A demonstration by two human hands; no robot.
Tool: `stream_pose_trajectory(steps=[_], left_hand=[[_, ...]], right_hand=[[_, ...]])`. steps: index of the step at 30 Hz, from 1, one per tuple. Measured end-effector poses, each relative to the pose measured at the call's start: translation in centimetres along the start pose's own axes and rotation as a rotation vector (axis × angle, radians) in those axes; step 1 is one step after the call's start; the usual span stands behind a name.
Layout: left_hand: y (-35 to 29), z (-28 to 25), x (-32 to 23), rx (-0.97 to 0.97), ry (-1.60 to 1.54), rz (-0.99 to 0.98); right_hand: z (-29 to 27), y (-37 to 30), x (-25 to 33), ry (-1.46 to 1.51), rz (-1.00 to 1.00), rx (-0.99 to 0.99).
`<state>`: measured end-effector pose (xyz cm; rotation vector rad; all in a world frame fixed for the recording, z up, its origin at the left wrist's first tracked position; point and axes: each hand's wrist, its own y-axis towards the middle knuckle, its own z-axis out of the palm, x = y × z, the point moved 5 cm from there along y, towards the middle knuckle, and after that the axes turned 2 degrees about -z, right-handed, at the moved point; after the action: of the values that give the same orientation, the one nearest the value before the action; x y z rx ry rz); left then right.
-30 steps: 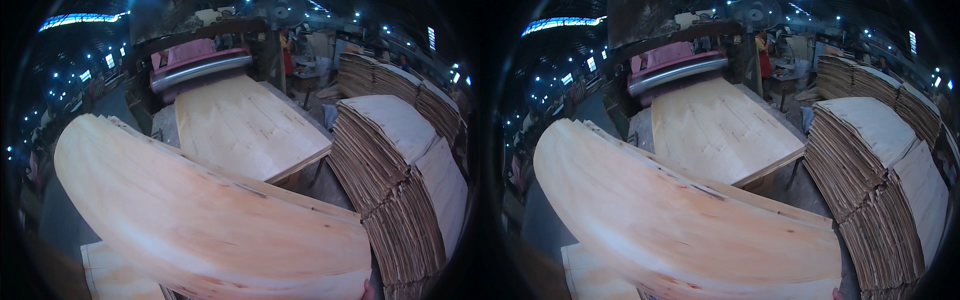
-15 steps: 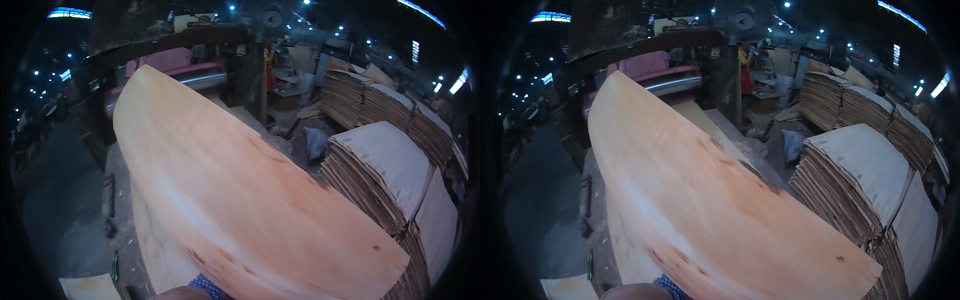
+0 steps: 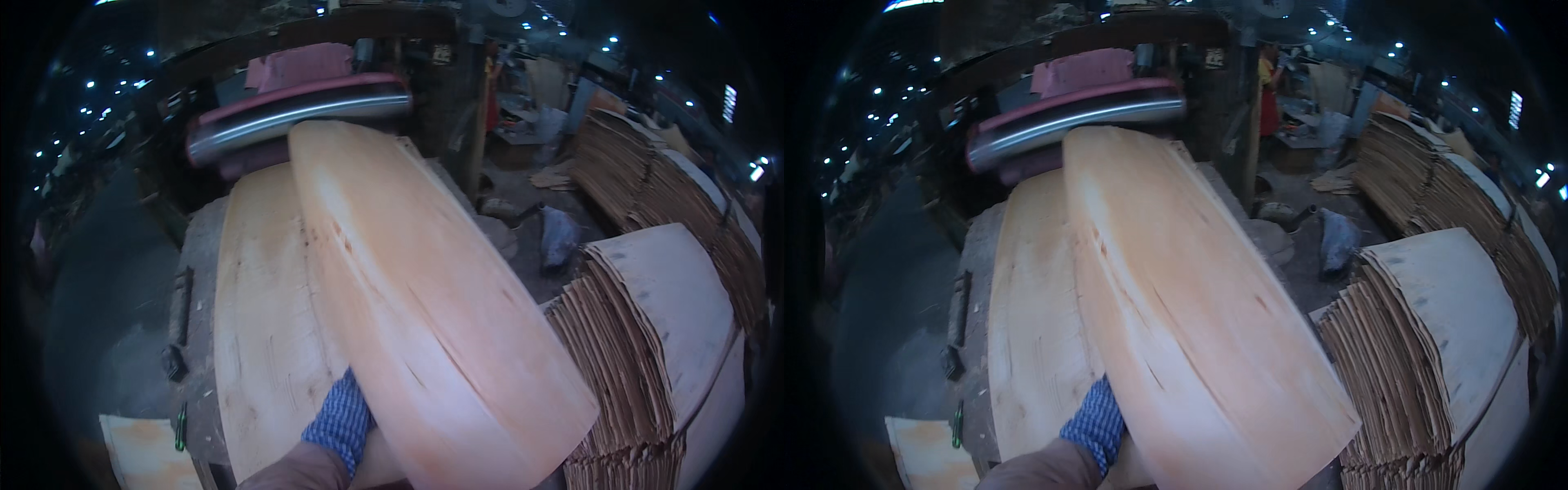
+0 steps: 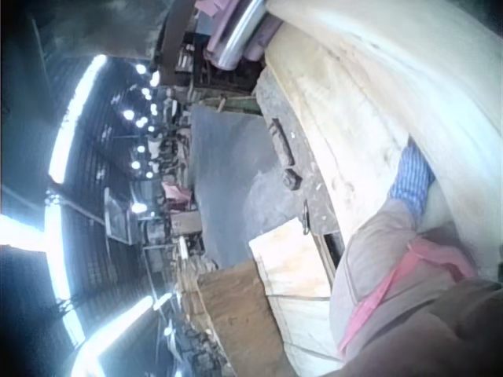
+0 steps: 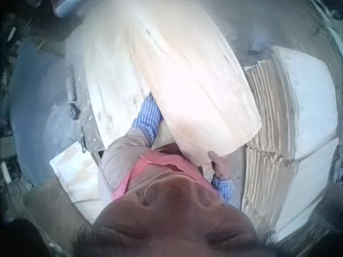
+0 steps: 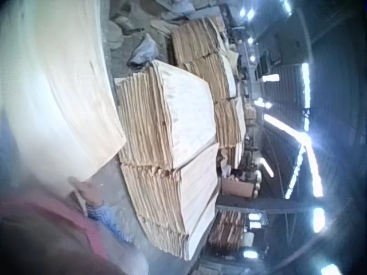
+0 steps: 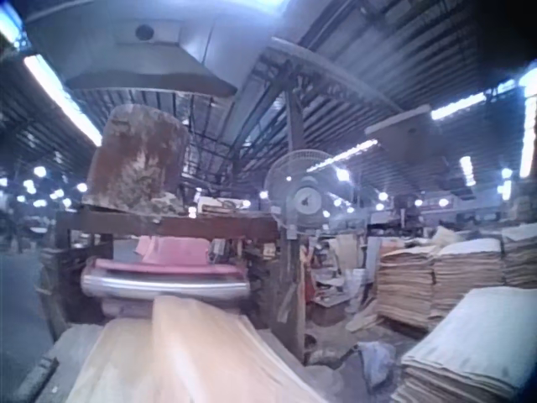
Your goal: The person feeds wood veneer sheets into a roller machine, aligning them by hand as they pass through, and then uses a measuring tool on one of the sheets.
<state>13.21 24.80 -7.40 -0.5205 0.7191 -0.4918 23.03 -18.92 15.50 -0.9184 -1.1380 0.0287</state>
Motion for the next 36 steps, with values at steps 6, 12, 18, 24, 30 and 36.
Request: stream_pose_trajectory(steps=[6, 12, 18, 24, 30, 36], left_hand=[[-14.2, -4.1, -3.4, 0.003, 0.024, 0.146], [-37.8, -12.5, 0.6, -0.18, -0.092, 0.181], [-43.3, -39.3, 15.4, -0.369, -0.172, -0.22], [-36.2, -9.0, 4.8, 0.096, 0.247, -0.047], [-32.1, -11.9, 5.9, -0.128, 0.187, -0.102], [-33.8, -12.6, 8.1, -0.241, 0.114, 0.014]], right_hand=[[7.3, 6.1, 4.6, -0.654, -0.484, 0.745], [15.1, 6.6, 0.6, -1.226, -1.137, 1.453], [4.0, 15.6, 2.5, -1.187, -1.278, 0.698], [-7.0, 24.5, 10.4, -1.398, -1.139, -0.167], [-7.3, 25.8, 11.0, -1.328, -0.946, -0.218], [-8.7, 28.8, 13.6, -1.098, -0.748, -0.018]])
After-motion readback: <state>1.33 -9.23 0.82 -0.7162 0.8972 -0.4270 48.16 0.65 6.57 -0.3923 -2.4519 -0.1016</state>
